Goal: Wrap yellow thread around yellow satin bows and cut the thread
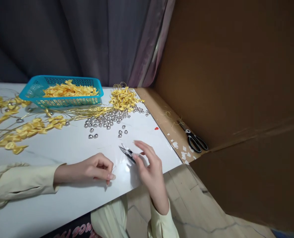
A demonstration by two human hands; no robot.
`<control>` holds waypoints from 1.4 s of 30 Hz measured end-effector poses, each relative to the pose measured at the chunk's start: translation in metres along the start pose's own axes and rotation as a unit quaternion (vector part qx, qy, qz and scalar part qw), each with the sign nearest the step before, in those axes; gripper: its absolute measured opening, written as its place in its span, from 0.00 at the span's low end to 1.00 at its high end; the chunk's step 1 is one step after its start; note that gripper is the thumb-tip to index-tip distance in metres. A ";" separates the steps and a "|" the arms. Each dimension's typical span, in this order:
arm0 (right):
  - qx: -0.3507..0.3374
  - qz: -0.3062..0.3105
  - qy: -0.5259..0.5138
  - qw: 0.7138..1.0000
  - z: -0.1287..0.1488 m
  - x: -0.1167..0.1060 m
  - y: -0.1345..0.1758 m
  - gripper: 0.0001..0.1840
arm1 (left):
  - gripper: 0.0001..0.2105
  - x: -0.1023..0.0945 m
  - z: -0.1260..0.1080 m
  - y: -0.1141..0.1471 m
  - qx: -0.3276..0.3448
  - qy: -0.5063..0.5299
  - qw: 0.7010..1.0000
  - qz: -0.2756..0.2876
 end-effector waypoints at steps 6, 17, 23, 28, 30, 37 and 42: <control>-0.113 0.169 0.110 0.973 0.032 0.032 0.030 0.13 | 0.14 0.007 -0.001 0.000 -0.021 0.014 0.999 0.041; -0.120 0.183 0.122 0.968 0.037 0.048 0.033 0.10 | 0.12 0.006 0.004 -0.001 -0.032 0.011 0.998 0.054; -0.107 0.178 0.128 0.970 0.037 0.043 0.032 0.11 | 0.13 0.008 0.001 -0.001 -0.051 0.035 0.997 0.049; -0.115 0.184 0.150 0.965 0.040 0.042 0.036 0.13 | 0.12 0.009 0.001 -0.001 -0.065 0.041 0.996 0.045; -0.118 0.177 0.155 0.965 0.043 0.041 0.038 0.14 | 0.13 0.009 0.001 -0.001 -0.069 0.045 0.996 0.043; -0.145 0.118 0.164 0.969 0.052 0.029 0.039 0.15 | 0.12 0.007 0.007 0.002 -0.095 0.080 0.992 0.026; -0.146 0.050 0.141 0.978 0.052 0.006 0.035 0.14 | 0.11 0.006 0.012 0.002 -0.111 0.098 0.989 0.018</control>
Point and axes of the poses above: each hand's wrist, its own y-axis away from the middle knuckle, its own x-axis out of the palm, z = x × y, the point moved 10 cm from there along -y, towards the middle knuckle, and after that the axes turned 14 degrees about x, right-handed, at the moved point
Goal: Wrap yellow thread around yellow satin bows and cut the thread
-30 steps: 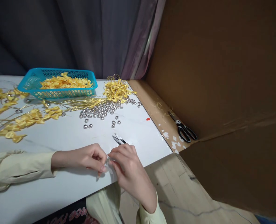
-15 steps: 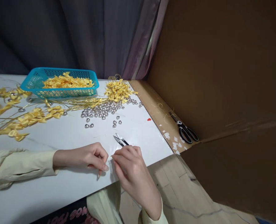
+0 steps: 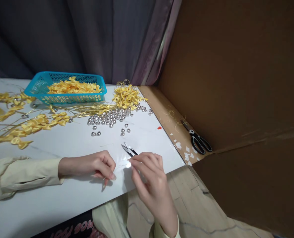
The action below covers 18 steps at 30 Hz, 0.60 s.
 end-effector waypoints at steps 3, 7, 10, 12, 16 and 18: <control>0.063 -0.109 -0.021 0.992 -0.020 -0.033 0.005 0.10 | 0.13 0.001 0.001 -0.002 -0.002 0.001 1.000 0.007; 0.155 -0.265 -0.049 0.950 -0.047 -0.076 0.018 0.07 | 0.15 0.007 -0.003 -0.001 0.016 -0.037 0.998 0.044; 0.101 -0.162 -0.018 0.981 -0.035 -0.052 -0.009 0.08 | 0.14 0.017 -0.008 0.001 0.067 -0.116 0.987 0.092; 0.025 0.010 0.002 1.000 -0.017 -0.005 -0.032 0.09 | 0.15 0.025 -0.017 0.003 0.144 -0.220 0.958 0.112; -0.042 0.210 0.054 0.975 -0.005 0.078 -0.063 0.13 | 0.18 0.036 -0.029 0.009 0.268 -0.389 0.875 0.110; -0.051 0.253 0.055 0.965 -0.006 0.103 -0.075 0.14 | 0.17 0.036 -0.027 0.009 0.270 -0.400 0.869 0.111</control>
Point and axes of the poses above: each hand's wrist, its own y-axis away from the middle knuckle, its own x-axis out of the palm, z = x × y, the point moved 10 cm from there along -y, towards the middle knuckle, and after that the axes turned 14 degrees about x, right-handed, at the moved point
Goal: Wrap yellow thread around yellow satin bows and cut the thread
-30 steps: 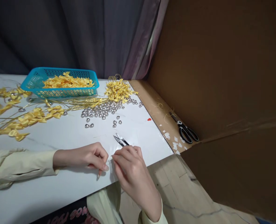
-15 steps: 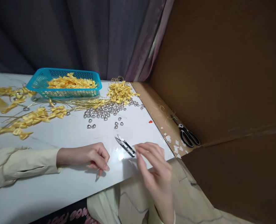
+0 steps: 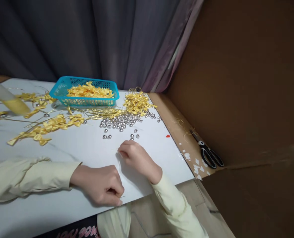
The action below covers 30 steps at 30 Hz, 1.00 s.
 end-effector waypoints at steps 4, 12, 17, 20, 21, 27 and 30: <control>0.000 0.028 -0.014 0.999 -0.010 0.009 -0.019 0.12 | 0.17 -0.002 0.002 -0.001 -0.005 0.013 1.000 -0.001; 0.028 0.040 -0.040 0.998 -0.028 0.014 -0.033 0.15 | 0.16 -0.003 0.004 -0.001 -0.018 0.025 1.000 -0.004; 0.035 0.037 -0.061 0.997 -0.028 0.018 -0.039 0.09 | 0.15 -0.002 0.006 -0.001 -0.026 0.028 0.999 0.002; 0.032 0.033 -0.066 0.997 -0.028 0.021 -0.036 0.09 | 0.15 -0.003 0.005 -0.001 -0.020 0.031 0.999 -0.004; 0.032 0.028 -0.067 0.997 -0.028 0.021 -0.035 0.09 | 0.15 -0.004 0.005 -0.001 -0.019 0.031 0.999 -0.006; 0.030 -0.037 -0.062 0.997 -0.029 -0.011 -0.031 0.10 | 0.16 -0.005 0.005 -0.002 -0.015 0.029 0.999 -0.014; 0.028 -0.078 -0.059 0.995 -0.029 -0.045 -0.029 0.08 | 0.16 -0.006 0.005 -0.002 -0.014 0.027 0.999 -0.019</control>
Point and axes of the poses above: each hand's wrist, its own y-axis away from the middle knuckle, its own x-axis out of the palm, z = x × y, the point moved 10 cm from there along -y, towards the middle knuckle, and after that the axes turned 14 degrees about x, right-handed, at the moved point
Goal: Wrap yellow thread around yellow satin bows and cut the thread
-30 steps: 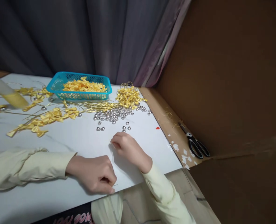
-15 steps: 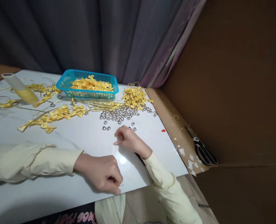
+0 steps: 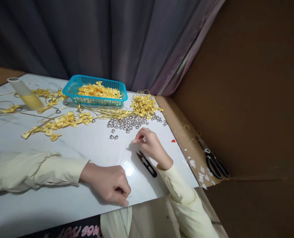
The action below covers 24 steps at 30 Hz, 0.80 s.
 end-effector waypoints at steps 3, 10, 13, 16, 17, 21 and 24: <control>0.005 -0.026 0.007 1.000 0.002 -0.021 -0.002 0.11 | 0.16 0.000 0.001 0.000 -0.003 0.006 1.000 -0.002; 0.030 -0.050 0.023 0.998 -0.008 -0.040 -0.003 0.18 | 0.16 0.001 0.001 0.001 0.002 0.008 1.000 -0.004; 0.061 -0.116 0.045 0.990 -0.032 -0.086 -0.001 0.17 | 0.15 0.002 0.003 0.001 0.002 0.013 1.000 -0.003; 0.181 -0.179 0.142 0.956 -0.081 -0.139 -0.002 0.17 | 0.16 0.003 0.005 0.002 0.002 0.016 1.000 -0.003; 0.204 -0.179 0.153 0.950 -0.095 -0.151 -0.005 0.16 | 0.16 0.003 0.005 0.003 0.001 0.020 1.000 -0.005; 0.260 -0.193 0.200 0.925 -0.135 -0.180 -0.019 0.13 | 0.15 0.004 0.008 0.002 -0.026 0.072 0.997 0.002; 0.279 -0.202 0.239 0.908 -0.144 -0.195 -0.028 0.13 | 0.14 -0.014 0.018 0.000 -0.091 0.088 0.992 -0.030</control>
Point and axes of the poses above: each hand's wrist, its own y-axis away from the middle knuckle, its own x-axis out of the palm, z = x × y, the point moved 10 cm from there along -y, towards the middle knuckle, and after that the axes turned 14 degrees about x, right-handed, at the moved point
